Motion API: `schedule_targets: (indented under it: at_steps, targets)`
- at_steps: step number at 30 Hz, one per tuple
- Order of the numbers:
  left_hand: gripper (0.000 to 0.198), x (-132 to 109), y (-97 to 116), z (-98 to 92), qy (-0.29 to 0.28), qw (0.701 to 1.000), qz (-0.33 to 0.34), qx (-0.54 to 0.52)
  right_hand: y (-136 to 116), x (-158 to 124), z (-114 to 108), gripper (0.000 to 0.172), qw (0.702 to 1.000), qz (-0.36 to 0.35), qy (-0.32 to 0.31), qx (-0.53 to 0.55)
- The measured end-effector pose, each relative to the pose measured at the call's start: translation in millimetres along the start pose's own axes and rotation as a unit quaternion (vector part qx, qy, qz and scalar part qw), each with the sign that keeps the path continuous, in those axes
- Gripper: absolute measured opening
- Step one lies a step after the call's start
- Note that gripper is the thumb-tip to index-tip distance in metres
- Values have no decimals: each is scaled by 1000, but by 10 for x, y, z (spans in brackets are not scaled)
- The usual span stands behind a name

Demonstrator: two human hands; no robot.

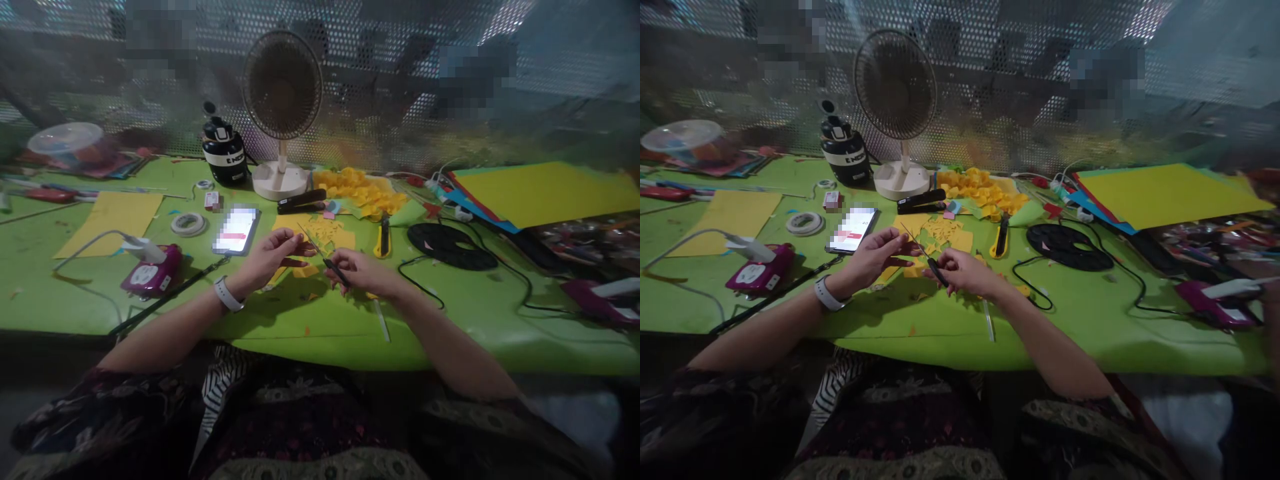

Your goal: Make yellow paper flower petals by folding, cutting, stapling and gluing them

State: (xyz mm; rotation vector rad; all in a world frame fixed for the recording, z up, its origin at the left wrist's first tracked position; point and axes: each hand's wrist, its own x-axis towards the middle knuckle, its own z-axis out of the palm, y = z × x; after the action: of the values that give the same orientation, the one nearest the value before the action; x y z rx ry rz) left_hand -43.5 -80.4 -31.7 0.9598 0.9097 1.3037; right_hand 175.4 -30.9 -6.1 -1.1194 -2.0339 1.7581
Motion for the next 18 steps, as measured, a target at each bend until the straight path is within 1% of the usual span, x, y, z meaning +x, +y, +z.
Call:
schedule_targets:
  at_steps: [3, 7, 12, 18]
  targets:
    - [35, -2, -7, 13, -7, 1000, -5, -3, -24, -10, 31, 54, 1000, -2, -3, 7]
    - [32, -4, -3, 29, -1, 1000, -5, -5, -10, 0, 46, 54, 1000, -7, 5, 18]
    - [30, -20, 8, 38, -1, 1000, 0, -9, 2, 11, 55, 55, 1000, -13, 13, 7]
    - [29, -21, -4, 41, 12, 1000, 0, -26, -16, 2, 80, 55, 999, -4, 31, -17]
